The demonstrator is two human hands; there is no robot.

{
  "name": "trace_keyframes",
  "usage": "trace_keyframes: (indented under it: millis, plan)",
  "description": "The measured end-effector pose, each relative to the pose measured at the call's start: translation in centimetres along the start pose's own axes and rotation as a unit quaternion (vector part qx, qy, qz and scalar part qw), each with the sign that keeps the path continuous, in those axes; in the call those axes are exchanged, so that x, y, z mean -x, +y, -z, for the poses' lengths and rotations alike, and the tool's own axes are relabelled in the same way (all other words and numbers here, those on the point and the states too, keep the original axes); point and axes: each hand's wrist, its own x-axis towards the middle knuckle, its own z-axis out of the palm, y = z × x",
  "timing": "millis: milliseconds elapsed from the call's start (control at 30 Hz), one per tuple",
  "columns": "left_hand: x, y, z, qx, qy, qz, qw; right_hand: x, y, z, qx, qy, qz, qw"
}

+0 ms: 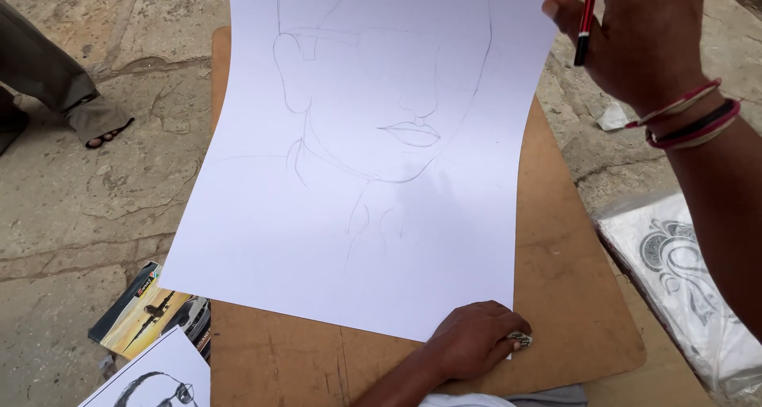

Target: Drawing a portrait on a large sheet of paper using a pencil and an eraser.

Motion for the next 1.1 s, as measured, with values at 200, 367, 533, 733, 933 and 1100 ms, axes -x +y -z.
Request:
trace_keyframes:
  millis: [200, 367, 533, 733, 933, 1100]
  plan:
    - [-0.7, -0.8, -0.8, -0.012, 0.025, -0.036, 0.999, 17.7, -11.6, -3.8, -0.389, -0.103, -0.125, 0.907]
    - [0.1, -0.6, -0.9, 0.013, 0.031, -0.023, 0.999, 26.1, -15.5, -4.9, -0.407, -0.093, -0.179, 0.891]
    - [3.1, 1.2, 2.6, 0.127, 0.109, 0.077, 0.983, 26.4, -15.6, -4.5, -0.405, -0.121, -0.194, 0.885]
    - [13.5, -5.8, 12.8, 0.103, 0.425, 0.24, 0.867, 25.8, -15.8, -4.3, -0.404, -0.149, -0.196, 0.881]
    - [24.3, -13.7, 25.5, -0.045, 0.611, 0.327, 0.719, 25.6, -15.5, -5.0, -0.384, -0.159, -0.18, 0.891]
    - [24.9, -14.5, 27.0, 0.072, 0.557, 0.404, 0.722, 25.9, -15.1, -4.7, -0.374, -0.149, -0.184, 0.897]
